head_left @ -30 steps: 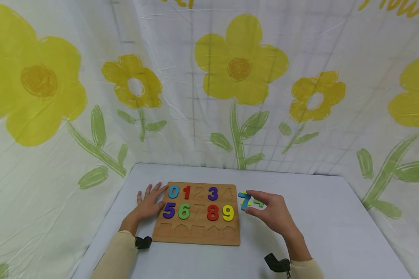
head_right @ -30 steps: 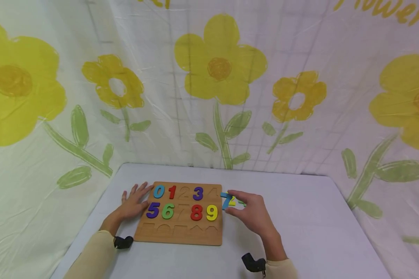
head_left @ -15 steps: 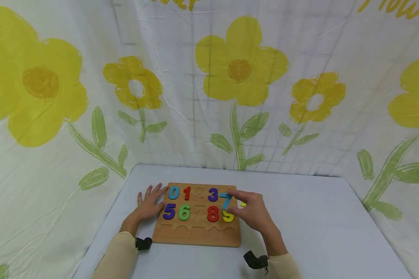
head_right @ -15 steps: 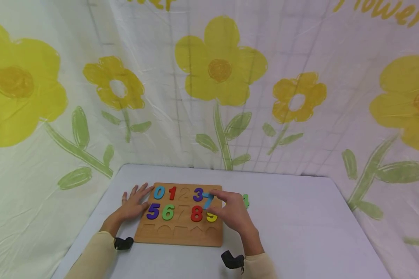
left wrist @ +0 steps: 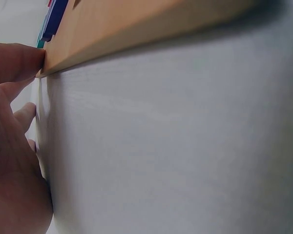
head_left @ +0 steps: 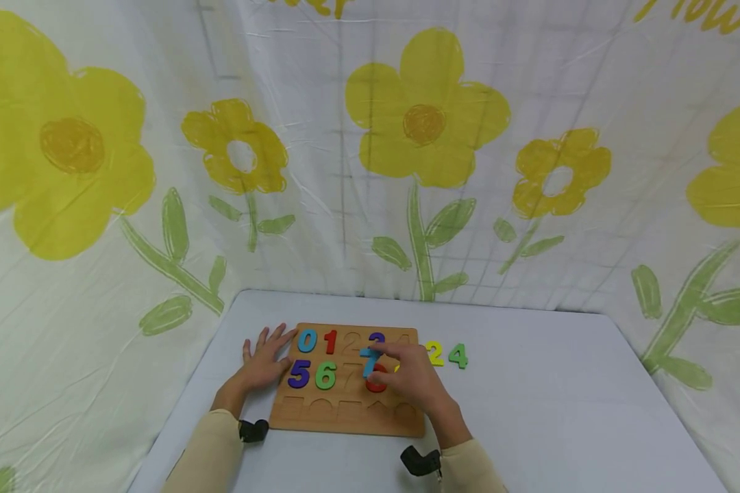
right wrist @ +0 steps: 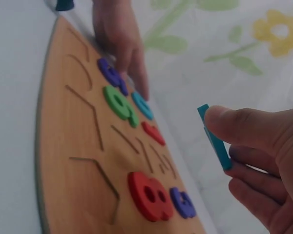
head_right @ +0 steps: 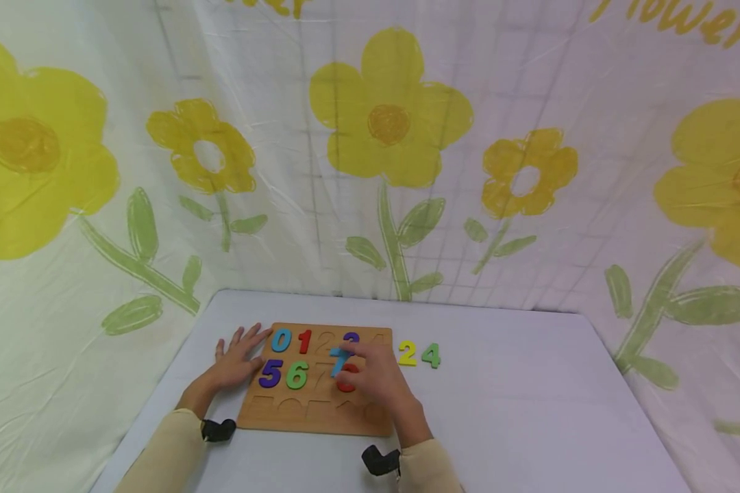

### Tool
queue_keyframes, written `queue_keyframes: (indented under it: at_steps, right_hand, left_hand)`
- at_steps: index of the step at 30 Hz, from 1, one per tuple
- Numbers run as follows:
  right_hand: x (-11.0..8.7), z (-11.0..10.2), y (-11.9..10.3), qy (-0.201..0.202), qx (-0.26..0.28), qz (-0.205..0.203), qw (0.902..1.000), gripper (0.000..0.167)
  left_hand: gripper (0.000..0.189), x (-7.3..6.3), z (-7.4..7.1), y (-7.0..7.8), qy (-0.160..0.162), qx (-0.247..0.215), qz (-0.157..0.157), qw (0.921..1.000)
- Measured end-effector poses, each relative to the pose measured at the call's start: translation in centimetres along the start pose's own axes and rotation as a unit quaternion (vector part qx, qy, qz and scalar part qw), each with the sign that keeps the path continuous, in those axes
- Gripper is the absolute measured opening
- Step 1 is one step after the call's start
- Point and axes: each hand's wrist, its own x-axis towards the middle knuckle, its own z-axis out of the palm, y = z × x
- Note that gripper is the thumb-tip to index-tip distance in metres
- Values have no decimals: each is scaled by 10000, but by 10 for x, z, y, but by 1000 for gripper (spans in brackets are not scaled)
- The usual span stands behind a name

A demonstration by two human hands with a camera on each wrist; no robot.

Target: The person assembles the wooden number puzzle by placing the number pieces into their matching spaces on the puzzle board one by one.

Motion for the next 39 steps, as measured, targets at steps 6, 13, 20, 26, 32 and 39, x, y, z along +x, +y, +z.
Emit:
queue_keyframes:
  at_steps: [6,13,20,26,32,39]
  right_hand:
    - [5,21,2,-274,-84,290,9992,50]
    - [7,39,4,-324,-325,134,9989,47]
    - [9,49,4,-586,-313,394,9970,47]
    - [10,56,6,-662,-483,330,9961,48]
    - [12,61,5,-702,-643,271,9951,47]
    - [11,55,4,-693,-598,272,9954,50]
  left_hand:
    - [68,-1,0,1,-24,1,-43,10000]
    - [68,-1,0,0,-49,10,-28,10000]
    - [68,0,-1,0,-57,-7,-46,10000]
    - [68,-1,0,1,-54,24,-62,10000]
    - [67,-2,-2,3,-45,5,-66,10000]
    - [68,-2,-1,3,-45,1,-67,10000]
